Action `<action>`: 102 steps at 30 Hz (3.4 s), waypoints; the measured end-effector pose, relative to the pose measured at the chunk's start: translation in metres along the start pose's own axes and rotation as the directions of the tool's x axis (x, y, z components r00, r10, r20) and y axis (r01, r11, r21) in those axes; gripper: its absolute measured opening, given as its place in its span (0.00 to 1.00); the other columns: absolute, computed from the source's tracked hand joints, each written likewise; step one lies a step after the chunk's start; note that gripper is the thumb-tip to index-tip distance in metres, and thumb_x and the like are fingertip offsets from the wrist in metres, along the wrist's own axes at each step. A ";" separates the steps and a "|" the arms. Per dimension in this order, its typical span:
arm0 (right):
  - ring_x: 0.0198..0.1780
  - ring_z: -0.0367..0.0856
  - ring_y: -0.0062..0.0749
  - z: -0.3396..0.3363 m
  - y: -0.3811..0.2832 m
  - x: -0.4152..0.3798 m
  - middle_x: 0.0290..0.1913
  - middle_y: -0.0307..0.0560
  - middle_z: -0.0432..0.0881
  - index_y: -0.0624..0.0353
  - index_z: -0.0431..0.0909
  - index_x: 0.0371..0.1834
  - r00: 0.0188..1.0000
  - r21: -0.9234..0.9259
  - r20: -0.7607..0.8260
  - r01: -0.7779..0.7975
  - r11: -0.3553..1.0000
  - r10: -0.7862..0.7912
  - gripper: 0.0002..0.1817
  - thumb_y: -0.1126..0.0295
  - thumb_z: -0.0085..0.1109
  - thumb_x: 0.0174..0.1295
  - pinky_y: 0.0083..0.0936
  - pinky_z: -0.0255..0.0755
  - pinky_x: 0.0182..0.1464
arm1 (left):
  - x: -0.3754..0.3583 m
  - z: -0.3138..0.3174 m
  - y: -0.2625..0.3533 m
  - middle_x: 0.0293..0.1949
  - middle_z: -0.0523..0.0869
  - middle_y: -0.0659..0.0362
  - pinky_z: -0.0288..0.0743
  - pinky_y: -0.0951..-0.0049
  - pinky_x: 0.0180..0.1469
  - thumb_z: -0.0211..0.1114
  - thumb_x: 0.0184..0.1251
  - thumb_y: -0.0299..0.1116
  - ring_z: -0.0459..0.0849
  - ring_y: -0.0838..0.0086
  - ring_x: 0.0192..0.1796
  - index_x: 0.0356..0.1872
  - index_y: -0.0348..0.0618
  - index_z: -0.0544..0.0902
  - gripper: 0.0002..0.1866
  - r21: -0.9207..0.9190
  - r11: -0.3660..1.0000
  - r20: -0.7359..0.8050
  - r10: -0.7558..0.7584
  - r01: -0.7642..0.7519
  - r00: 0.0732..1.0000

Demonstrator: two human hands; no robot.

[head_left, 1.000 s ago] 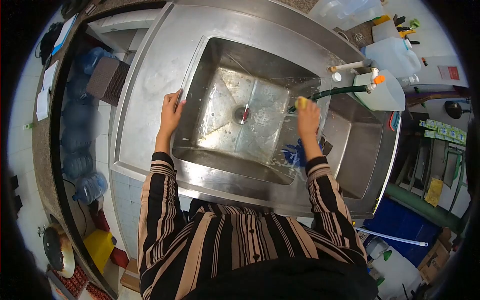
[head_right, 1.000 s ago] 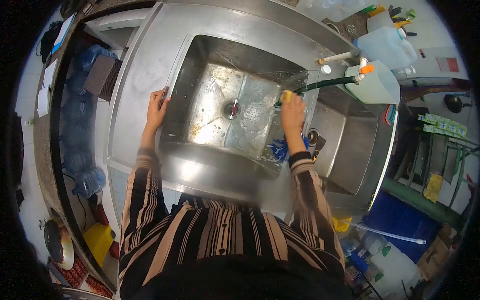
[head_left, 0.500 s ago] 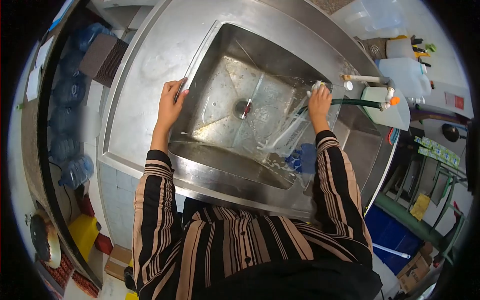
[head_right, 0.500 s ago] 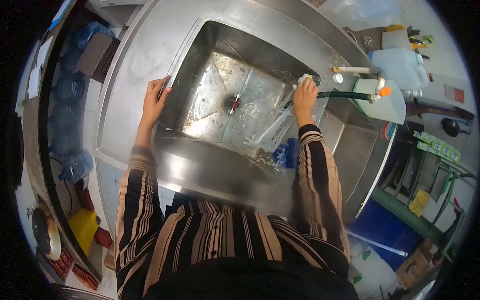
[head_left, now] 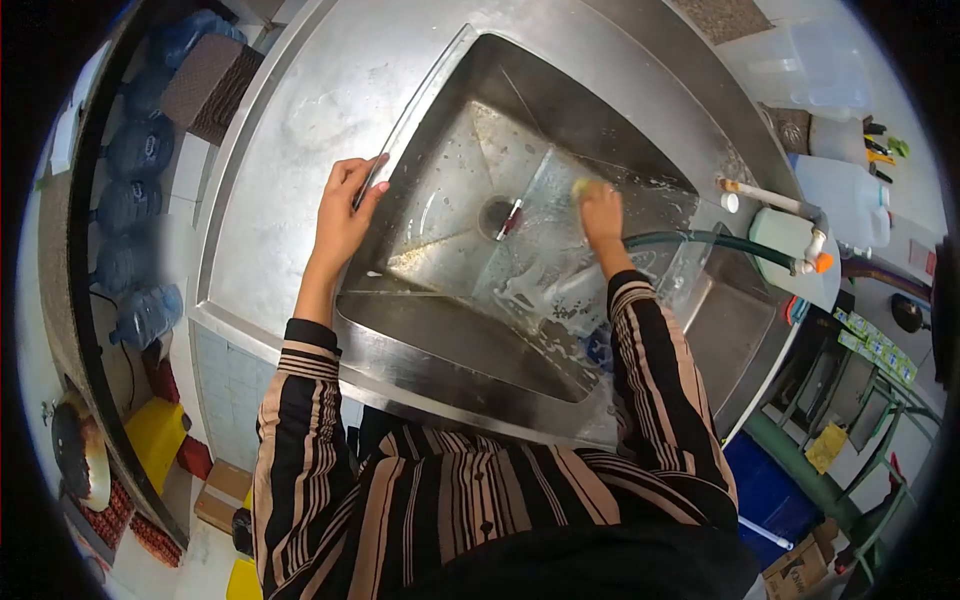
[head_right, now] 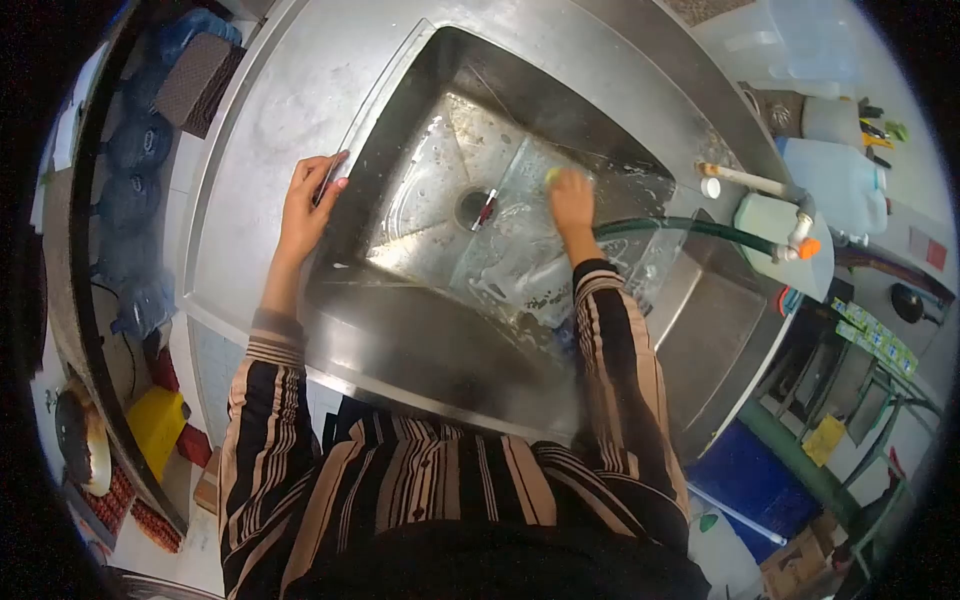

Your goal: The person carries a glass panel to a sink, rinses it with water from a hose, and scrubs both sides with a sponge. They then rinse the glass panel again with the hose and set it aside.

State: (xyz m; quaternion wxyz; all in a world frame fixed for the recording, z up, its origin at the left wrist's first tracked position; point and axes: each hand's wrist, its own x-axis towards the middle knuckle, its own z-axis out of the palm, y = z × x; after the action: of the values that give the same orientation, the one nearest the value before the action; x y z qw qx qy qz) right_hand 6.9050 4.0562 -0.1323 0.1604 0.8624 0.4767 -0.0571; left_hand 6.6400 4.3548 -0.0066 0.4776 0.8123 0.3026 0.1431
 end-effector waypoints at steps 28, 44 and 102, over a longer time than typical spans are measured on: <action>0.54 0.67 0.42 0.071 -0.132 -0.030 0.52 0.54 0.70 0.69 0.75 0.44 0.998 0.000 -0.024 0.057 0.998 -0.057 0.18 0.69 0.48 0.52 0.30 0.61 0.53 | 0.003 0.004 0.008 0.30 0.74 0.62 0.64 0.77 0.39 0.62 0.55 0.30 0.70 0.74 0.34 0.46 0.48 0.80 0.15 0.105 0.992 -0.006 -0.068 0.068 0.998; 0.49 0.70 0.45 0.076 -0.125 -0.040 0.48 0.55 0.72 0.65 0.75 0.41 0.974 0.156 -0.143 0.200 0.967 -0.178 0.15 0.70 0.47 0.52 0.34 0.65 0.50 | 0.003 0.002 0.006 0.28 0.74 0.63 0.64 0.77 0.35 0.63 0.54 0.30 0.67 0.75 0.31 0.46 0.48 0.80 0.15 0.096 0.994 -0.005 -0.050 0.050 0.999; 0.40 0.80 0.44 -0.081 0.044 -0.159 0.35 0.52 0.80 0.58 0.71 0.45 0.443 0.877 0.002 -0.432 0.212 0.896 0.22 0.58 0.63 0.52 0.32 0.70 0.42 | 0.014 0.009 0.002 0.17 0.71 0.49 0.64 0.64 0.25 0.55 0.64 0.38 0.68 0.57 0.20 0.23 0.37 0.66 0.16 0.363 0.932 -0.094 0.031 0.006 0.995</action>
State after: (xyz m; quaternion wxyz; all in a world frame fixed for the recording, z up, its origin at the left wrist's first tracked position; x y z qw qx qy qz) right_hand 6.8519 3.9333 -0.0063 -0.3580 0.9317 -0.0252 0.0560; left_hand 6.6558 4.3569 -0.0101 0.3031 0.8803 0.3418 0.1276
